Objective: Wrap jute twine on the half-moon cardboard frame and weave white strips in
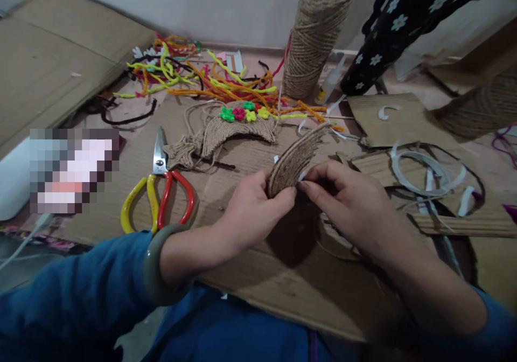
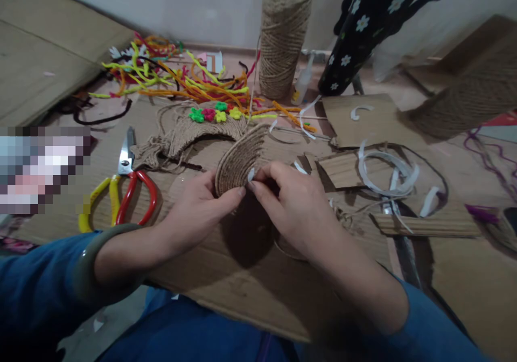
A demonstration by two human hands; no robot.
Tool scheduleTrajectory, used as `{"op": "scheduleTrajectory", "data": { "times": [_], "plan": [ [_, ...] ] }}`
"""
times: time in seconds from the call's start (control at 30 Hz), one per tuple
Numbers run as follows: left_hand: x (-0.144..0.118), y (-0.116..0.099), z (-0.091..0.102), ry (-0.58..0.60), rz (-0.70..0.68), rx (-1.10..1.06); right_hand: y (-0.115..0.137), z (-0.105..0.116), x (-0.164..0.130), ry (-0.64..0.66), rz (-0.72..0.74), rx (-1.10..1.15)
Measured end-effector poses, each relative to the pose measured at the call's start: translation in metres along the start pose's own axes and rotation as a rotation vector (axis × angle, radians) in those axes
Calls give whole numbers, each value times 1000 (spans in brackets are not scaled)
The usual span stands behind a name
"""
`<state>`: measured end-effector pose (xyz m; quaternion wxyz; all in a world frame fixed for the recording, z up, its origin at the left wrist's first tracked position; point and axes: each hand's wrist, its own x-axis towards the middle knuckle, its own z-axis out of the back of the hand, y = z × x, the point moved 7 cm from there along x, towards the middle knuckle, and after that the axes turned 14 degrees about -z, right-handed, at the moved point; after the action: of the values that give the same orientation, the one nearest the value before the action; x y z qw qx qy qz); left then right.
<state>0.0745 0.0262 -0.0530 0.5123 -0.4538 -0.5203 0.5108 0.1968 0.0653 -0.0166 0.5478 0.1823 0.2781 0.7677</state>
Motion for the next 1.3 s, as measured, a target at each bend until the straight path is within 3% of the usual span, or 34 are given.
{"op": "scheduleTrajectory", "data": {
  "times": [0.23, 1.3],
  "plan": [
    [2, 0, -2, 7, -1, -27, -5, -2, 2, 33, -62, 45],
    [2, 0, 1, -16, 37, 75, 1, -4, -2, 29, -12, 9]
  ]
}}
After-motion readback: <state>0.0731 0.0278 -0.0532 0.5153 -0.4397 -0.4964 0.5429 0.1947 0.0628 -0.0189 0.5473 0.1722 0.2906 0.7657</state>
